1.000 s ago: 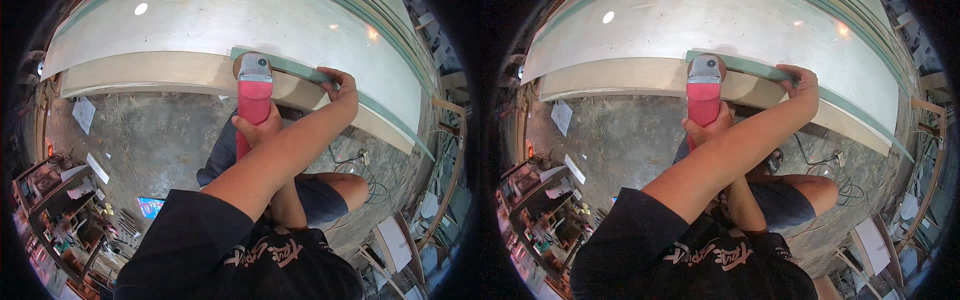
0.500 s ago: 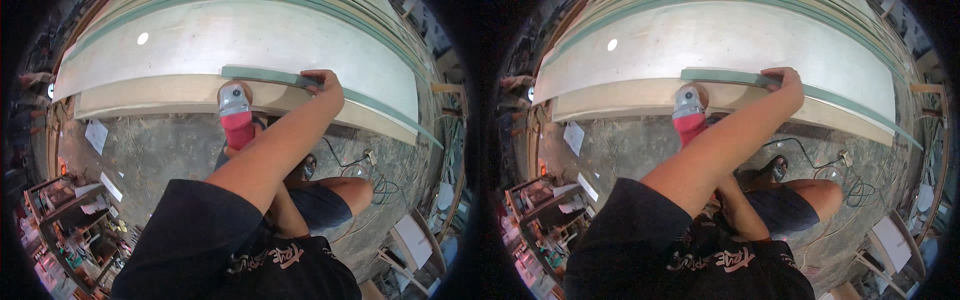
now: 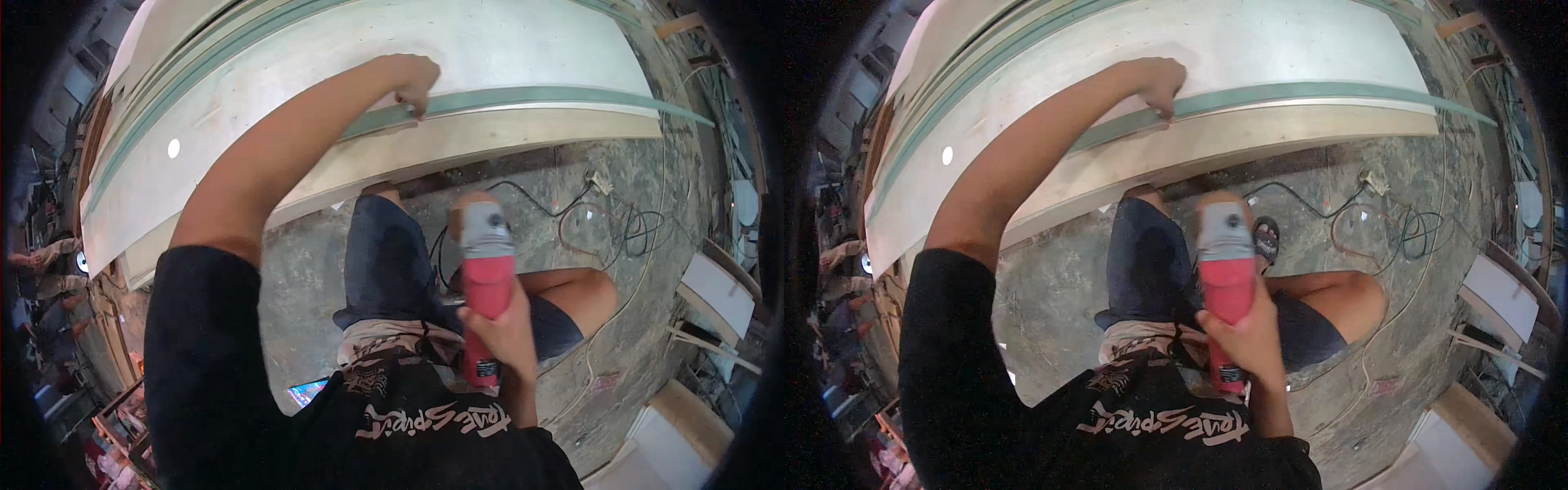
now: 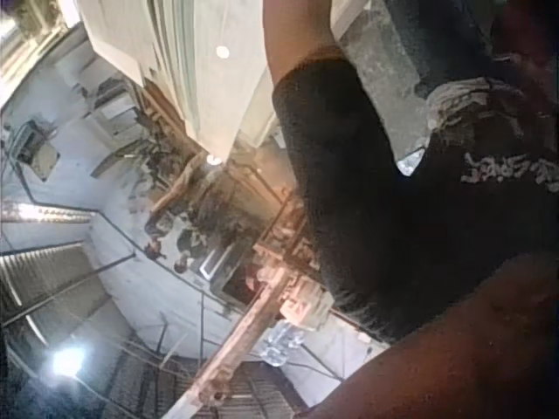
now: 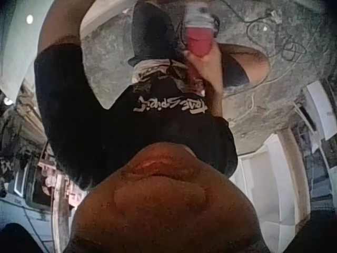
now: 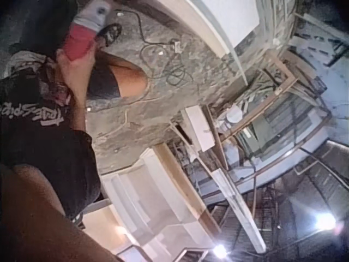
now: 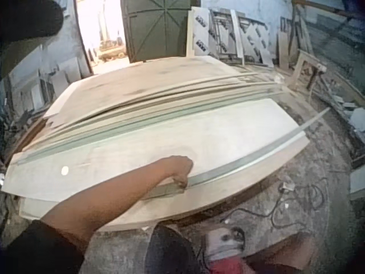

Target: The person sands the edge of a long wooden board using a power sander, moving the tool back and forth along the strip.

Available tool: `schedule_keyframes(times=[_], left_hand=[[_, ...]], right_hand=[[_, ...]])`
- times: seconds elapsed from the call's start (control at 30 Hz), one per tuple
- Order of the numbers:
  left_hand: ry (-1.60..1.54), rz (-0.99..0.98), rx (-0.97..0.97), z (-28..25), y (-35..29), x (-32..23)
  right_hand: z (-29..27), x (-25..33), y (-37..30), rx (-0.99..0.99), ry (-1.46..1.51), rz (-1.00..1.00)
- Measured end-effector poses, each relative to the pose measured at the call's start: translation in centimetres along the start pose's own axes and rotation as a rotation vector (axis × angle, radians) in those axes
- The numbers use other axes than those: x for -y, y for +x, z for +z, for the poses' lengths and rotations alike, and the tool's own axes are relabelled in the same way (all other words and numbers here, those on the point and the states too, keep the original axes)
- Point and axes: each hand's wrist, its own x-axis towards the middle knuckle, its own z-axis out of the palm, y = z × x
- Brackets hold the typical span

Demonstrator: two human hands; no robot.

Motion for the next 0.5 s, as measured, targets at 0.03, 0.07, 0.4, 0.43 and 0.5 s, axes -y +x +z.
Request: schedule_keyframes(times=[0.03, 0.07, 0.4, 0.43, 0.5], left_hand=[[-0.089, 0.042, -0.202, 1.2, -1.4, 1.4], [-0.089, 0.042, -0.200, 2.5, -2.5, 2.2], [-0.348, -0.459, -1.310, 18.2, -7.9, 1.0], [-0.336, -0.495, -1.394, 19.1, -8.4, 1.1], [-0.380, -0.551, -1.416, 20.7, -9.7, 1.0]], right_hand=[[-0.8, 0.0, -0.5, 0.011, 0.001, 0.003], [-1.7, 0.1, -0.9, -0.081, -0.036, -0.022], [-6.4, -2.3, 2.2, -0.286, 0.171, -0.003], [-6.7, -1.9, 3.0, -0.324, 0.061, -0.039], [-8.5, -0.4, 4.6, -0.434, -0.513, -0.149]])
